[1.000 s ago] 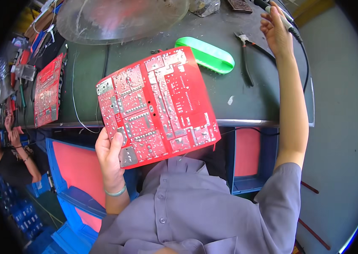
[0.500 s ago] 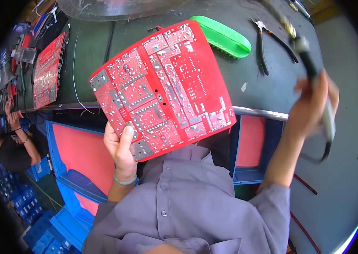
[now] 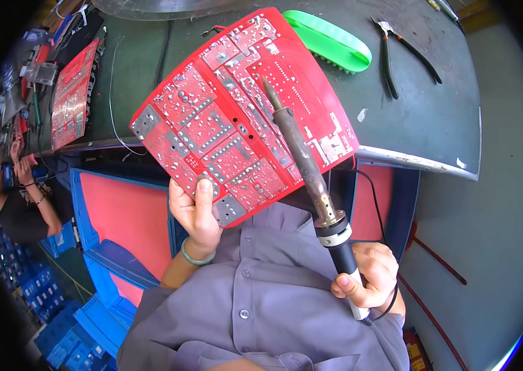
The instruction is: Assembling components on a printed circuit board by cleaning leads, trimming them with wire cutters, and soldering connections.
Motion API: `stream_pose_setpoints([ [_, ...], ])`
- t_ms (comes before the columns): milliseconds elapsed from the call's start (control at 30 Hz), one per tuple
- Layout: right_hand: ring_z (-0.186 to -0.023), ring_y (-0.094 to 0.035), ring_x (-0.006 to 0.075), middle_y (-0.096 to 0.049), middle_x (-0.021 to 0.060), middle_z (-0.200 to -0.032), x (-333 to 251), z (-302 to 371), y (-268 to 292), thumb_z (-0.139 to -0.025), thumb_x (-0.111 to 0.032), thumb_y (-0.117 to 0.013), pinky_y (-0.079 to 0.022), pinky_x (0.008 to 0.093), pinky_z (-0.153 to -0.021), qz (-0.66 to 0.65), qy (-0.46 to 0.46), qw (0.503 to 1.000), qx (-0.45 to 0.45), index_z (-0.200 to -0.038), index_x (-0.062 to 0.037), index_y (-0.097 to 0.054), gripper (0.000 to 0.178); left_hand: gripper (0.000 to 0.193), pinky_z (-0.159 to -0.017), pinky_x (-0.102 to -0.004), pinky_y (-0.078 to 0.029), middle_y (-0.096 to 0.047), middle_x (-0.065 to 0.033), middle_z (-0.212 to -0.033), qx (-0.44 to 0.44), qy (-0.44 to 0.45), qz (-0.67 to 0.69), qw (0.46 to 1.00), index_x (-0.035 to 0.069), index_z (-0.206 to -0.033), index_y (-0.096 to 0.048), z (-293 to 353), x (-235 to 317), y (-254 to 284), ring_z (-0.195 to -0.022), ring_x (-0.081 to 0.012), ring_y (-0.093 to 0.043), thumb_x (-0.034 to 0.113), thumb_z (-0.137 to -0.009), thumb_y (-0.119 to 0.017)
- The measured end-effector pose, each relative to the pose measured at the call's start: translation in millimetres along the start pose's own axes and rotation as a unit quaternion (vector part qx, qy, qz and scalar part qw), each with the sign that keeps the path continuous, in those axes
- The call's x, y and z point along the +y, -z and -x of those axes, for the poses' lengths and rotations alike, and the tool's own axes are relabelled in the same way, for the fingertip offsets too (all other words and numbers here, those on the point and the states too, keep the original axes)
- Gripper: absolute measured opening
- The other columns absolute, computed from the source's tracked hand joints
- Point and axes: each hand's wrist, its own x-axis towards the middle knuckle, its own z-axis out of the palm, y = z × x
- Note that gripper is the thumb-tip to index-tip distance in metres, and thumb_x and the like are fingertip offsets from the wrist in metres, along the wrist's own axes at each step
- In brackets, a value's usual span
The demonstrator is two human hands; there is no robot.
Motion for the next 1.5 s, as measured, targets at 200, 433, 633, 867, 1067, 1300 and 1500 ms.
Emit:
stream_pose_setpoints([
  [200, -0.053, -0.058, 0.0249, -0.055, 0.0111, -0.065, 0.4, -4.7, -1.9, -0.07, -0.016, -0.071, -0.047, 0.0333, -0.05, -0.016, 0.012, 0.999, -0.028, -0.084, 0.0055, -0.058, 0.029, 0.028, -0.075, -0.0202, -0.042, -0.057, -0.0061, -0.101, 0.004, 0.0, -0.006, 1.0, -0.003, -0.114, -0.045, 1.5, -0.2, 1.1, -0.082, -0.0045, -0.05, 0.003, -0.087, -0.053],
  [433, -0.055, -0.058, 0.026, -0.057, 0.013, -0.066, 12.1, 2.5, -5.9, -0.07, -0.016, -0.071, -0.047, 0.0344, -0.053, -0.04, 0.028, 0.999, 0.003, -0.083, 0.0037, -0.058, 0.027, 0.029, -0.077, -0.021, -0.041, -0.057, -0.0063, -0.101, 0.006, 0.002, -0.016, 1.0, -0.003, -0.114, -0.045, 2.2, -2.8, 3.5, -0.084, -0.0052, -0.05, 0.004, -0.087, -0.053],
  [633, -0.056, -0.059, 0.0271, -0.058, 0.014, -0.067, 14.6, 2.6, -5.1, -0.069, -0.016, -0.071, -0.048, 0.0349, -0.054, -0.039, 0.036, 0.999, 0.003, -0.082, 0.0033, -0.058, 0.026, 0.029, -0.077, -0.0212, -0.041, -0.057, -0.0065, -0.101, 0.002, 0.004, -0.009, 1.0, -0.004, -0.114, -0.045, 3.1, -2.0, 4.3, -0.085, -0.0054, -0.05, 0.004, -0.087, -0.053],
  [867, -0.054, -0.057, 0.0221, -0.054, 0.0093, -0.068, 19.0, -10.2, -12.9, -0.08, -0.021, -0.068, -0.05, 0.033, -0.048, 0.016, 0.187, 0.98, 0.063, -0.097, -0.0029, -0.055, 0.028, 0.029, -0.077, -0.0214, -0.042, -0.057, -0.007, -0.102, 0.004, 0.008, -0.016, 1.0, -0.004, -0.114, -0.045, 3.1, 0.7, 2.2, -0.085, -0.0055, -0.05, 0.004, -0.087, -0.053],
  [1067, -0.052, -0.059, 0.0191, -0.055, 0.0084, -0.066, 10.2, -12.7, -6.9, -0.089, -0.027, -0.056, -0.048, 0.0281, -0.043, 0.043, 0.161, 0.985, 0.044, -0.11, -0.0073, -0.05, 0.029, 0.03, -0.078, -0.0216, -0.042, -0.057, -0.007, -0.103, -0.001, 0.007, -0.007, 1.0, -0.004, -0.114, -0.045, 3.8, 0.0, 2.8, -0.086, -0.0059, -0.051, 0.004, -0.087, -0.054],
  [1300, -0.052, -0.058, 0.0189, -0.055, 0.0094, -0.065, 11.5, -11.7, -5.8, -0.088, -0.024, -0.058, -0.047, 0.0274, -0.042, 0.012, 0.169, 0.984, 0.054, -0.108, -0.0046, -0.051, 0.029, 0.031, -0.078, -0.0215, -0.042, -0.057, -0.0069, -0.102, -0.004, 0.007, -0.002, 1.0, -0.004, -0.115, -0.044, 4.5, 0.4, 2.4, -0.086, -0.0059, -0.051, 0.004, -0.087, -0.054],
  [1500, -0.051, -0.058, 0.0188, -0.054, 0.009, -0.064, 12.6, -11.9, -7.6, -0.088, -0.023, -0.058, -0.047, 0.0275, -0.041, 0.009, 0.185, 0.98, 0.066, -0.105, -0.0036, -0.052, 0.027, 0.031, -0.078, -0.0212, -0.042, -0.057, -0.0069, -0.103, -0.001, 0.012, 0.001, 1.0, -0.004, -0.116, -0.044, 5.5, -0.8, 2.1, -0.085, -0.0057, -0.051, 0.004, -0.087, -0.054],
])
